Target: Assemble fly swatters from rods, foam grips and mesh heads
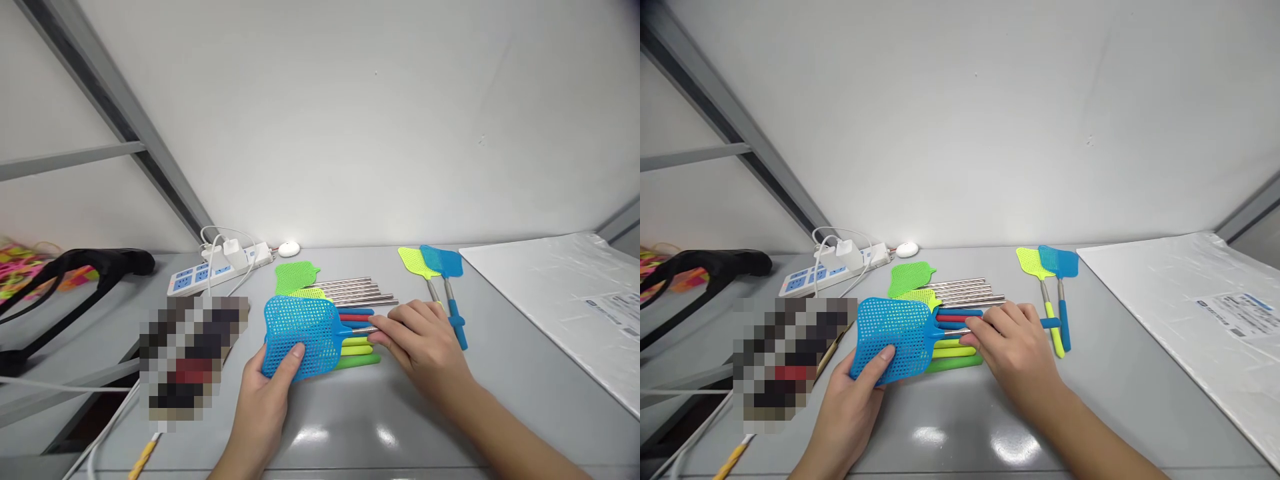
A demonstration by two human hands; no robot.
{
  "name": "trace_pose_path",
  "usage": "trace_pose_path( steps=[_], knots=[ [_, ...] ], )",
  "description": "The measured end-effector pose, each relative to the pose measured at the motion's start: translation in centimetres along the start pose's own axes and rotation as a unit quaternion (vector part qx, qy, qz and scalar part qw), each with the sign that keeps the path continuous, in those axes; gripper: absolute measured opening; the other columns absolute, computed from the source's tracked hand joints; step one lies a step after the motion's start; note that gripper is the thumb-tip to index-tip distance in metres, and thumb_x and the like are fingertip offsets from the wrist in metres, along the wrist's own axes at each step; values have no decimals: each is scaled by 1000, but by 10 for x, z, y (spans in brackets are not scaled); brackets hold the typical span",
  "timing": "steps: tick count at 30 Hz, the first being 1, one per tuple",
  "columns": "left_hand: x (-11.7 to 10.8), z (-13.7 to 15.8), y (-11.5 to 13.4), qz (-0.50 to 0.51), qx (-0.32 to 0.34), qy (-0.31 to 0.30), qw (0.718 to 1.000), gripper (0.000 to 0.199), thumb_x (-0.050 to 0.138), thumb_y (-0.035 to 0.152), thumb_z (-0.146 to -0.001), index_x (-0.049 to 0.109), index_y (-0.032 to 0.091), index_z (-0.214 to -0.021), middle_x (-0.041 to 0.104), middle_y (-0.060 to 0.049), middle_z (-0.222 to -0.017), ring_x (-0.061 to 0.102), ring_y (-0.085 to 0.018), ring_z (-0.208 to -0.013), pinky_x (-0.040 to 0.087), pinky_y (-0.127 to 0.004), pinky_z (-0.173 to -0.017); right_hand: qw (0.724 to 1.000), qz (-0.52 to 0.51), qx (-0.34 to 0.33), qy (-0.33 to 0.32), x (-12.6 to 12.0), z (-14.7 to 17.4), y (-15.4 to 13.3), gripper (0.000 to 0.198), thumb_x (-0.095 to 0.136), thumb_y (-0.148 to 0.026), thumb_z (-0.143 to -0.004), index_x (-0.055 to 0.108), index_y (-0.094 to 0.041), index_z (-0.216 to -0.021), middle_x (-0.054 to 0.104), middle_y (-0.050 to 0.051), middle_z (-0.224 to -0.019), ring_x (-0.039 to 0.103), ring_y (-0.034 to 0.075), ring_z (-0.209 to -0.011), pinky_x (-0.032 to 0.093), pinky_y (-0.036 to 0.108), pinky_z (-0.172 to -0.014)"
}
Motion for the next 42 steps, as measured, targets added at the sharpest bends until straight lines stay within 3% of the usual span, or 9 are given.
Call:
trace_pose_path(
  steps=[13,20,33,37,42],
  knots=[
    [4,2,-3,-71,8,-67,995,37,74,40,-80,74,16,-109,76,-10,-103,71,-26,-94,54,-36,-92,999,18,-40,-12,0,2,-6,22,52,-28,-99,66,-17,-87,62,0,-68,45,14,-65,26,31,-65],
    [18,8,11,-110,34,-110,987,32,70,40,-84,75,19,-108,76,-7,-101,71,-23,-93,54,-32,-91,997,53,-63,-15,1,3,-11,28,50,-32,-99,64,-17,-79,60,0,-65,44,14,-62,26,31,-65],
    [26,13,23,-144,53,-114,982,31,70,42,-82,77,17,-100,78,-7,-93,72,-23,-82,56,-34,-87,999,24,-32,-22,5,3,-11,38,42,-32,-102,64,-17,-76,58,0,-62,46,14,-57,24,30,-61],
    [20,11,16,-111,27,-106,988,28,72,40,-81,78,16,-95,78,-8,-90,72,-24,-84,56,-33,-86,999,-8,-25,-39,12,1,-12,36,40,-30,-103,66,-17,-81,59,0,-63,48,14,-58,26,30,-62],
    [13,7,10,16,-4,-73,997,32,73,35,-81,74,16,-107,75,-10,-104,70,-26,-94,55,-37,-89,994,-35,-8,-102,17,6,0,30,46,-41,-100,66,-19,-97,63,3,-75,52,16,-66,34,29,-64]
  ],
)
Point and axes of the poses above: each hand's wrist, its own z-axis away from the middle knuckle, its own x-axis out of the palm, y = z × x, the point moved 7 cm from there along -z, towards the middle knuckle
